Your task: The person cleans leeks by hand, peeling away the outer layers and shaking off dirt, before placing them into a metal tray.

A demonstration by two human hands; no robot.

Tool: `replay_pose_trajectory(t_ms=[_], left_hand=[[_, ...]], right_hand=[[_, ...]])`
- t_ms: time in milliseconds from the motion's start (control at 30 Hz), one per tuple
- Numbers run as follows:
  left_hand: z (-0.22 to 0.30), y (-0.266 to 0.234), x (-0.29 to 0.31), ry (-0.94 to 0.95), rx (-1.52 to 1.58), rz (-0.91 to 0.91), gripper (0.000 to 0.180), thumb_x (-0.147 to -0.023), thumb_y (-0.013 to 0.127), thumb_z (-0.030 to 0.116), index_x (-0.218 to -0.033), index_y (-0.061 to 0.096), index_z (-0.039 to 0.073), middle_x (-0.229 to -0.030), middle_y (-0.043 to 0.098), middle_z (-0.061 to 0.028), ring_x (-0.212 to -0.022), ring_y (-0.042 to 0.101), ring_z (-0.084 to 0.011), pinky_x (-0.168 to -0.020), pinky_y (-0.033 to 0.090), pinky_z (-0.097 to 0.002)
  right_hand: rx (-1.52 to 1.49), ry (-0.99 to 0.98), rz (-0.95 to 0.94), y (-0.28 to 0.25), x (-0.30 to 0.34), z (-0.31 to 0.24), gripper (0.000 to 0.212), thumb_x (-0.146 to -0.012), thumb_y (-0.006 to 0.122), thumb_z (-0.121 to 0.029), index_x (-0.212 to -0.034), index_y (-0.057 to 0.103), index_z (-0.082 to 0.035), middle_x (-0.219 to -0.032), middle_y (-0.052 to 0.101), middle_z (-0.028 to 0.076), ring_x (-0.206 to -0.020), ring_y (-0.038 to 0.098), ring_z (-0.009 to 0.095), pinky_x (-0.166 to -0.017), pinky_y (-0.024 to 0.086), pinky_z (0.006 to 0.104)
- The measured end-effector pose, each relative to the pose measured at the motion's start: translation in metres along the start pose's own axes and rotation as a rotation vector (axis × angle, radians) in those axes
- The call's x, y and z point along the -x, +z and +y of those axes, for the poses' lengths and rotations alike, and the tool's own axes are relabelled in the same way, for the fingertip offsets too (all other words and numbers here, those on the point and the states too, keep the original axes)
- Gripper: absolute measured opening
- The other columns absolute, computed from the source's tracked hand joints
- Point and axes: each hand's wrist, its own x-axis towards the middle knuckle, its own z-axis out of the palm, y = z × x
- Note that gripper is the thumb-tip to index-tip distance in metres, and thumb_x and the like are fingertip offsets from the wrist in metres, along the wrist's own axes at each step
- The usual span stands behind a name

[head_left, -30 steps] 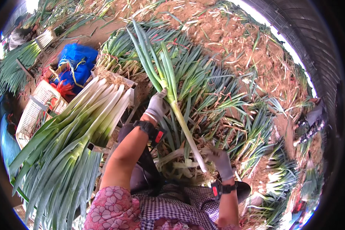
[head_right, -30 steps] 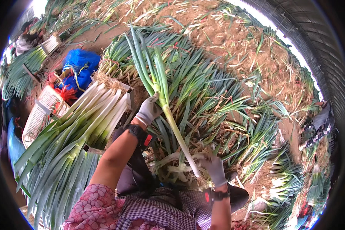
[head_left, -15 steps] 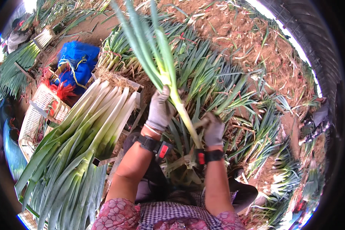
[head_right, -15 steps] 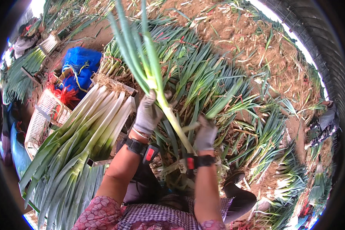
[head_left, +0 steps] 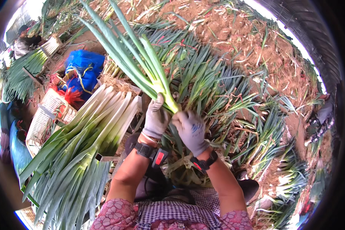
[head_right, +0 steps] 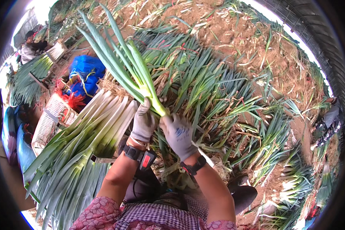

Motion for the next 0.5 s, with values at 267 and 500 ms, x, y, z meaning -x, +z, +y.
replay_pose_trajectory(t_ms=[267, 500], left_hand=[[0.04, 0.013, 0.009, 0.092, 0.002, 0.008, 0.031, -0.093, 0.057, 0.025, -0.113, 0.051, 0.002, -0.097, 0.06, -0.0124, -0.095, 0.059, -0.0248, -0.086, 0.049, -0.0439], [0.016, 0.06, 0.03, 0.016, 0.015, -0.042, 0.028, -0.09, 0.061, 0.018, -0.112, 0.052, 0.002, -0.101, 0.06, -0.0125, -0.097, 0.058, -0.0249, -0.091, 0.046, -0.0379]], right_hand=[[-0.187, 0.028, -0.15, -0.049, 0.04, 0.002, 0.022, -0.069, 0.075, -0.016, -0.085, 0.06, -0.014, -0.088, 0.059, 0.003, -0.08, 0.057, 0.021, -0.07, 0.047, 0.0362], [-0.173, 0.022, 0.291, -0.044, -0.001, -0.014, 0.019, -0.067, 0.073, -0.012, -0.082, 0.061, -0.009, -0.102, 0.059, 0.001, -0.094, 0.055, 0.025, -0.08, 0.045, 0.0383]])
